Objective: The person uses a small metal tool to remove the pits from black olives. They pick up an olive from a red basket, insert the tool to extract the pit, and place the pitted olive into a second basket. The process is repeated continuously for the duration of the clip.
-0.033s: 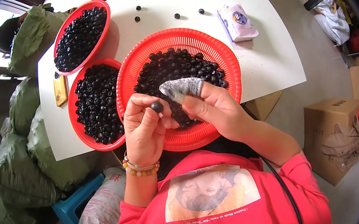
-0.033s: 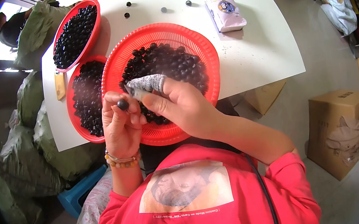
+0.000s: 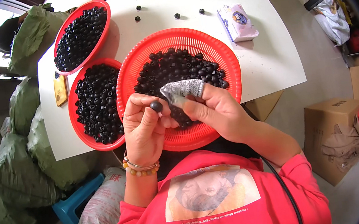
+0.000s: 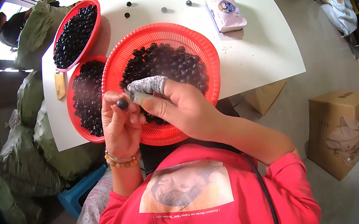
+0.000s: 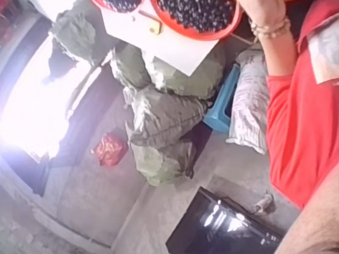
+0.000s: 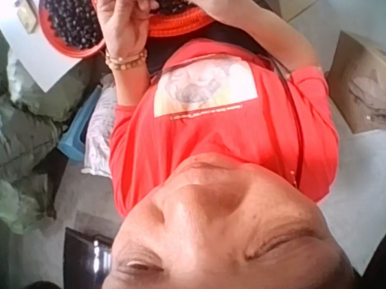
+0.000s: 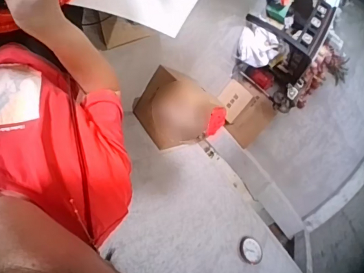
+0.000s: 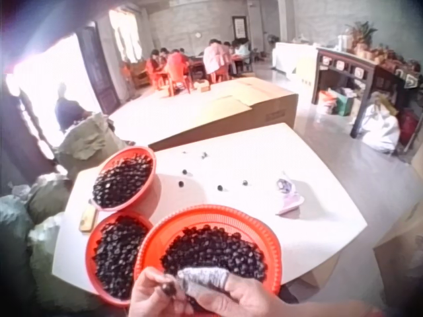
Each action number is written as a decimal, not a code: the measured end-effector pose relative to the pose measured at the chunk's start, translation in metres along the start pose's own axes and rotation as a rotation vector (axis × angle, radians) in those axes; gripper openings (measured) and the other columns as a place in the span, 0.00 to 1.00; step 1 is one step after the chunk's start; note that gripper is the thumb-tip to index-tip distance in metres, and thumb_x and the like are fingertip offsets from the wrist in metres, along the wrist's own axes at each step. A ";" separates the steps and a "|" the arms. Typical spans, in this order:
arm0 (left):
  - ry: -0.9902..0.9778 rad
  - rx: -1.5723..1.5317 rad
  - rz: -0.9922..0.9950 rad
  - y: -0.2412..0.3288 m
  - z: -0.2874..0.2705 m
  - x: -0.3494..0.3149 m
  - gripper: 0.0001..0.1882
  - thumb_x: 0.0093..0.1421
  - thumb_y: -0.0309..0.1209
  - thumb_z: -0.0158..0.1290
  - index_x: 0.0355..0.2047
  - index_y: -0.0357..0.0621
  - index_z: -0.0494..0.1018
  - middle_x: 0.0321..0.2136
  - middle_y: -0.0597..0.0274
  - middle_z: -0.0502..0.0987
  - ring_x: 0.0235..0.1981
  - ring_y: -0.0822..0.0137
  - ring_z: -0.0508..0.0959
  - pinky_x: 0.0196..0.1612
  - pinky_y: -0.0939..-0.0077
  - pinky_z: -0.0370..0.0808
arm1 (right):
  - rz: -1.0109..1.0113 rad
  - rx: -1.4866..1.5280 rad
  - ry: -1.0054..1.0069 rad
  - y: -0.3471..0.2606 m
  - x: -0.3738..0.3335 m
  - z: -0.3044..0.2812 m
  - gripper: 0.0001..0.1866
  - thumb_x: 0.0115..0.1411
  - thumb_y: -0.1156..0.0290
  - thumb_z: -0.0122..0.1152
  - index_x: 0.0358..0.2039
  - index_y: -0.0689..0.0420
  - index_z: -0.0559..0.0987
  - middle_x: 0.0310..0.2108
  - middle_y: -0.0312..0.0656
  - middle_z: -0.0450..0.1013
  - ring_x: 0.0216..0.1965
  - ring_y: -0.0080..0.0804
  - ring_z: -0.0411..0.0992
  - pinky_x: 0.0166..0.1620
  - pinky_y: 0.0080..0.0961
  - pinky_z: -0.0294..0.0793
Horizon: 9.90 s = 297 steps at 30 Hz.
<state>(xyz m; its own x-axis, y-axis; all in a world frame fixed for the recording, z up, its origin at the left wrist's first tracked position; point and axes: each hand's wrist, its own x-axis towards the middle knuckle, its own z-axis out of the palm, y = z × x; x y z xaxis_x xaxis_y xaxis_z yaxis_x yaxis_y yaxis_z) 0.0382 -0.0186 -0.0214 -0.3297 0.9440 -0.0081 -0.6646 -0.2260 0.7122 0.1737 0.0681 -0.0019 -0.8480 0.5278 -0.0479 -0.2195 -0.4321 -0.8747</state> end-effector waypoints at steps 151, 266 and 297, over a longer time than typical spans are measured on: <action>0.085 0.222 -0.081 0.010 0.011 -0.012 0.20 0.53 0.28 0.49 0.46 0.32 0.64 0.21 0.66 0.66 0.16 0.80 0.65 0.20 0.86 0.68 | -0.016 -0.069 0.031 0.000 -0.007 -0.003 0.17 0.58 0.71 0.47 0.46 0.64 0.63 0.36 0.35 0.65 0.38 0.17 0.62 0.41 0.16 0.63; 0.106 0.068 -0.066 0.005 0.002 -0.004 0.11 0.58 0.28 0.42 0.38 0.35 0.66 0.23 0.62 0.70 0.18 0.78 0.69 0.26 0.81 0.74 | -0.018 -0.037 -0.004 0.005 -0.003 0.004 0.13 0.58 0.74 0.45 0.43 0.62 0.66 0.33 0.35 0.69 0.36 0.17 0.65 0.41 0.16 0.64; 0.018 -0.182 -0.285 0.010 -0.001 -0.008 0.11 0.60 0.35 0.39 0.29 0.39 0.63 0.18 0.64 0.67 0.13 0.79 0.63 0.19 0.79 0.72 | -0.138 -0.352 -0.143 -0.007 -0.002 -0.005 0.15 0.54 0.74 0.51 0.44 0.60 0.68 0.34 0.43 0.71 0.35 0.28 0.71 0.38 0.20 0.68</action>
<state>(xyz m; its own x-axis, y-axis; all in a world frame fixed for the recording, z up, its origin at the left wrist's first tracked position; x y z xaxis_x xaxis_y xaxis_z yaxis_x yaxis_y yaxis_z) 0.0339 -0.0287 -0.0153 -0.1242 0.9713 -0.2027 -0.8402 0.0057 0.5423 0.1792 0.0741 0.0015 -0.8863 0.4452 0.1271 -0.1783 -0.0749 -0.9811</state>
